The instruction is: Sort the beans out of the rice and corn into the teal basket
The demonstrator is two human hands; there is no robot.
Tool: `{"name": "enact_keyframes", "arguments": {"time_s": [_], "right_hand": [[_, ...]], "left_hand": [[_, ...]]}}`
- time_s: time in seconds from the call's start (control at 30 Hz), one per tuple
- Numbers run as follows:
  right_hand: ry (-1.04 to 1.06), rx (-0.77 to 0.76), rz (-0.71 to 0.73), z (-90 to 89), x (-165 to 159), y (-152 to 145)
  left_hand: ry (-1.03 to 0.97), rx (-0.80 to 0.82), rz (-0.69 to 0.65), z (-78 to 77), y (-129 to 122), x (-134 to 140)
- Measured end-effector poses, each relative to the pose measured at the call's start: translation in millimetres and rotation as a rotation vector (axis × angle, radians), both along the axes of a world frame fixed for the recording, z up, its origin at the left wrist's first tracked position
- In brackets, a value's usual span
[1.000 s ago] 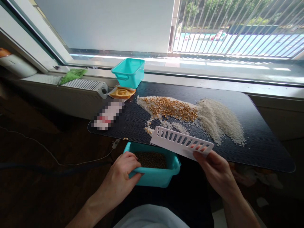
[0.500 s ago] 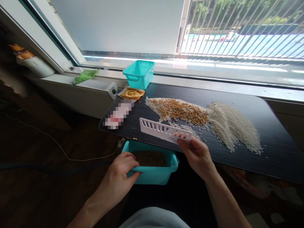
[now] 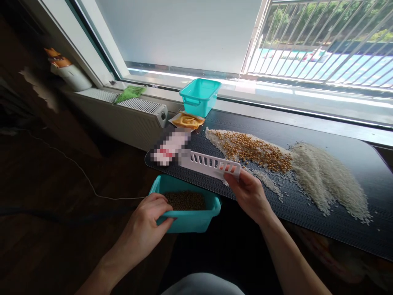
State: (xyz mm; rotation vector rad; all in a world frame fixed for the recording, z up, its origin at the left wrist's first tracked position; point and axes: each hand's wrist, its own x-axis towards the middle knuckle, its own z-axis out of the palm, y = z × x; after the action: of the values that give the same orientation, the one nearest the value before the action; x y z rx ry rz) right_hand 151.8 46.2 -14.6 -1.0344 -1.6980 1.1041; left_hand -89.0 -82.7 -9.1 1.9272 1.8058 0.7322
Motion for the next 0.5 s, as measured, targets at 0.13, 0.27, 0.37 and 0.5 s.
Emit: {"name": "enact_keyframes", "arguments": {"time_s": [0.13, 0.27, 0.37, 0.5], "right_hand": [[-0.048, 0.051, 0.018, 0.2, -24, 19], [-0.066, 0.067, 0.044, -6.8, -36, 31], [-0.058, 0.065, 0.103, -11.6, -38, 34], [-0.060, 0.026, 0.229, -7.9, -34, 28]], "left_hand": [[0.039, 0.040, 0.000, 1.0, 0, -7], [0.054, 0.068, 0.004, 3.2, 0, -16], [0.074, 0.065, 0.013, 4.4, -1, -24], [0.097, 0.040, 0.037, 5.2, -3, -32]]}}
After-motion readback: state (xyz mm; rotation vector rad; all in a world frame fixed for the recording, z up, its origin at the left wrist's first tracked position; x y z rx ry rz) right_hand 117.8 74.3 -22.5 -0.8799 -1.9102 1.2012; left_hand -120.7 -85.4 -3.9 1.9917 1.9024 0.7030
